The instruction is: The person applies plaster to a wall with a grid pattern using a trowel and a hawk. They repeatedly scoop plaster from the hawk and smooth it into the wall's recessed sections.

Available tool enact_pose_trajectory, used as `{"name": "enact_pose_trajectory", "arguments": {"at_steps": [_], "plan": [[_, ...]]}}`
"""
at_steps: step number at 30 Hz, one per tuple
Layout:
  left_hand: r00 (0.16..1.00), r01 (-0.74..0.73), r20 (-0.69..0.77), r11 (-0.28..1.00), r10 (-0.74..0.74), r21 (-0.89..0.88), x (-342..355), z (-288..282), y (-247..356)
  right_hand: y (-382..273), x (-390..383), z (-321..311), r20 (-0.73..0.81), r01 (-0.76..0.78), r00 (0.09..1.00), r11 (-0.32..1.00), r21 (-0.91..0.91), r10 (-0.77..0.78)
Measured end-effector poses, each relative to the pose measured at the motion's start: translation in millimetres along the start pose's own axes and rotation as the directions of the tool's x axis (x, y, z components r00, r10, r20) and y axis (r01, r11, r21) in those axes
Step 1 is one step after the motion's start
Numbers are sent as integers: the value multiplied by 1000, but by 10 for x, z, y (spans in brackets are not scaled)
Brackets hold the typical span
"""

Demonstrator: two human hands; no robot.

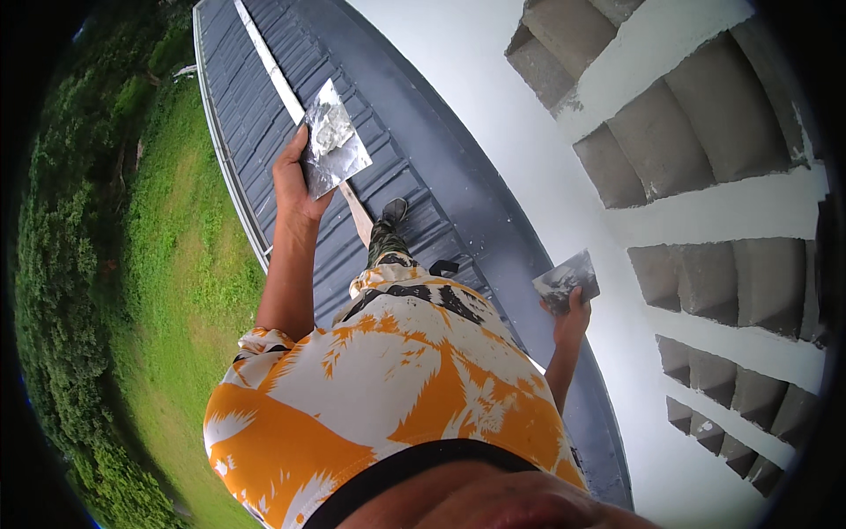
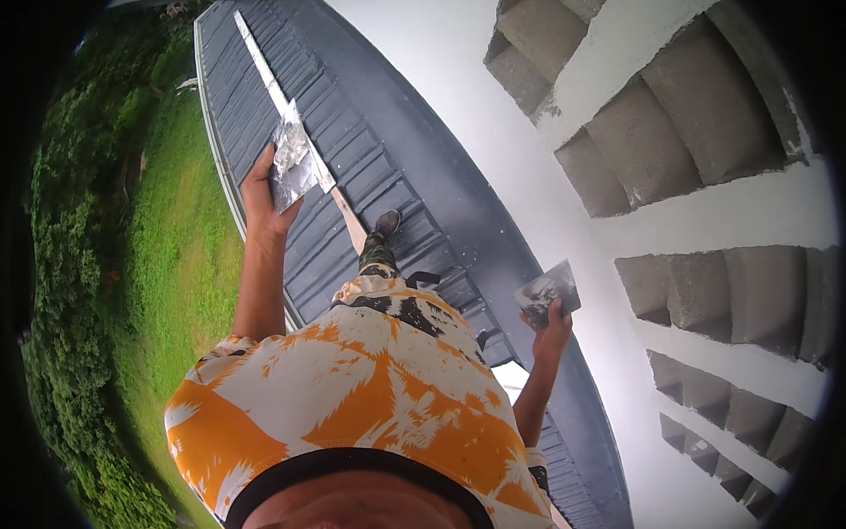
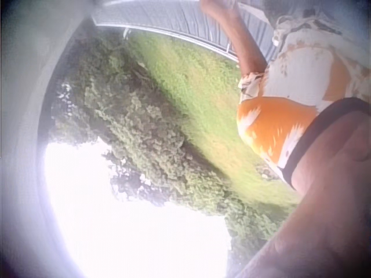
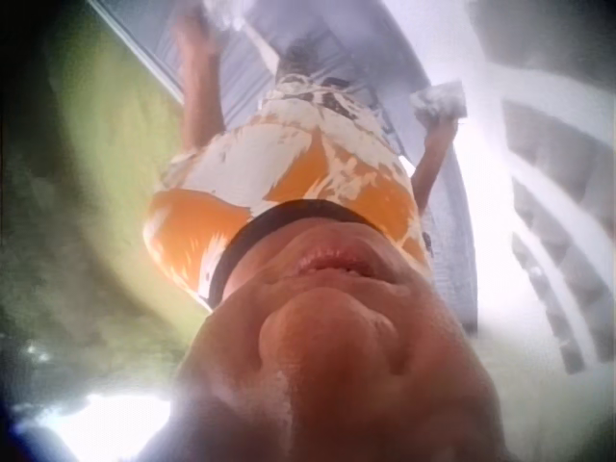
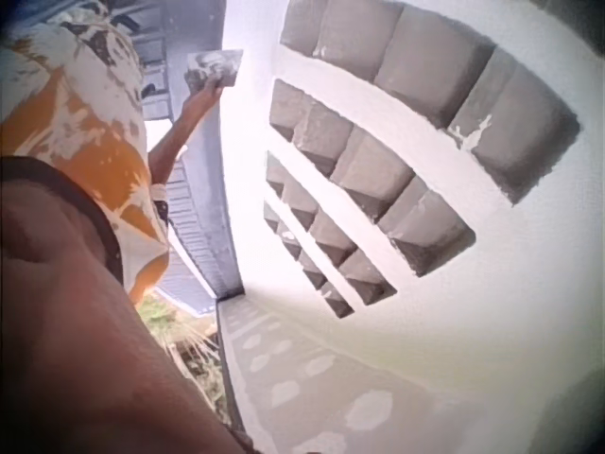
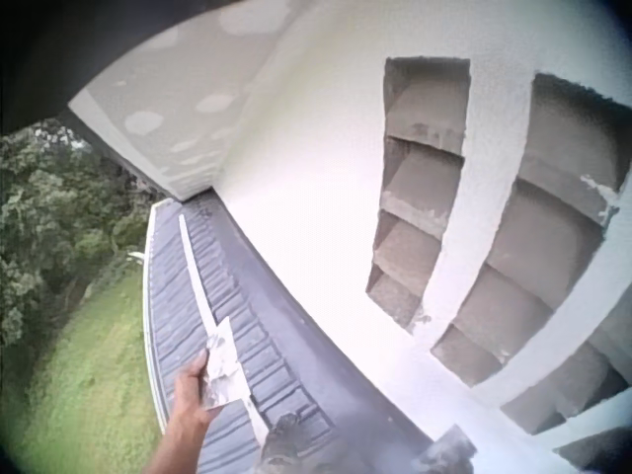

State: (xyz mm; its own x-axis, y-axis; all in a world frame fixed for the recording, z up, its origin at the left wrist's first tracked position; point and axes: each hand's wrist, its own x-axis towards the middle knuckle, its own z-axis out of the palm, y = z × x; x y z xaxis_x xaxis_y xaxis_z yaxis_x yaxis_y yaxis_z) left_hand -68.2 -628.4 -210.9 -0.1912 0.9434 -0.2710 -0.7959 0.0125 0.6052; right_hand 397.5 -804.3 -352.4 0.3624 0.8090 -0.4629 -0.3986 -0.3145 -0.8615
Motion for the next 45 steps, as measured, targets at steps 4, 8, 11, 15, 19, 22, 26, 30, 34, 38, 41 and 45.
{"name": "enact_pose_trajectory", "arguments": {"at_steps": [4,8,11,15,19,22,26,30,34,38,41,45], "plan": [[996,79,42,997,-78,-21,608,-10,153,-350,327,1045,83,44,996,997,-59,-39],[982,157,101,987,-158,10,1380,-114,365,-628,785,1869,66,256,966,907,-334,-248],[978,194,63,976,-200,99,1848,-190,509,-1139,1003,2439,123,501,847,699,-510,-518],[942,324,24,925,-335,199,2405,-194,587,-1684,1173,2779,161,551,693,373,-746,-702],[906,392,63,886,-419,247,2731,-159,618,-1873,1132,3028,140,266,663,57,-962,-736],[895,402,87,875,-438,268,2820,-75,572,-1798,1244,3046,95,174,683,35,-984,-725],[886,416,94,869,-453,269,2678,36,530,-1749,1285,3079,80,124,780,28,-992,-620],[865,449,92,843,-493,297,2412,262,519,-1606,1322,3083,61,75,693,-13,-997,-718],[854,452,119,836,-506,310,2348,187,536,-1649,994,3250,103,359,624,167,-918,-775],[828,499,104,810,-551,308,2474,241,437,-1476,894,3314,159,431,631,172,-886,-759],[786,506,177,782,-592,365,2680,295,366,-1398,1251,3454,200,425,611,104,-899,-766],[743,514,226,753,-630,411,2981,426,436,-1615,1831,3680,69,199,622,73,-977,-780]]}}
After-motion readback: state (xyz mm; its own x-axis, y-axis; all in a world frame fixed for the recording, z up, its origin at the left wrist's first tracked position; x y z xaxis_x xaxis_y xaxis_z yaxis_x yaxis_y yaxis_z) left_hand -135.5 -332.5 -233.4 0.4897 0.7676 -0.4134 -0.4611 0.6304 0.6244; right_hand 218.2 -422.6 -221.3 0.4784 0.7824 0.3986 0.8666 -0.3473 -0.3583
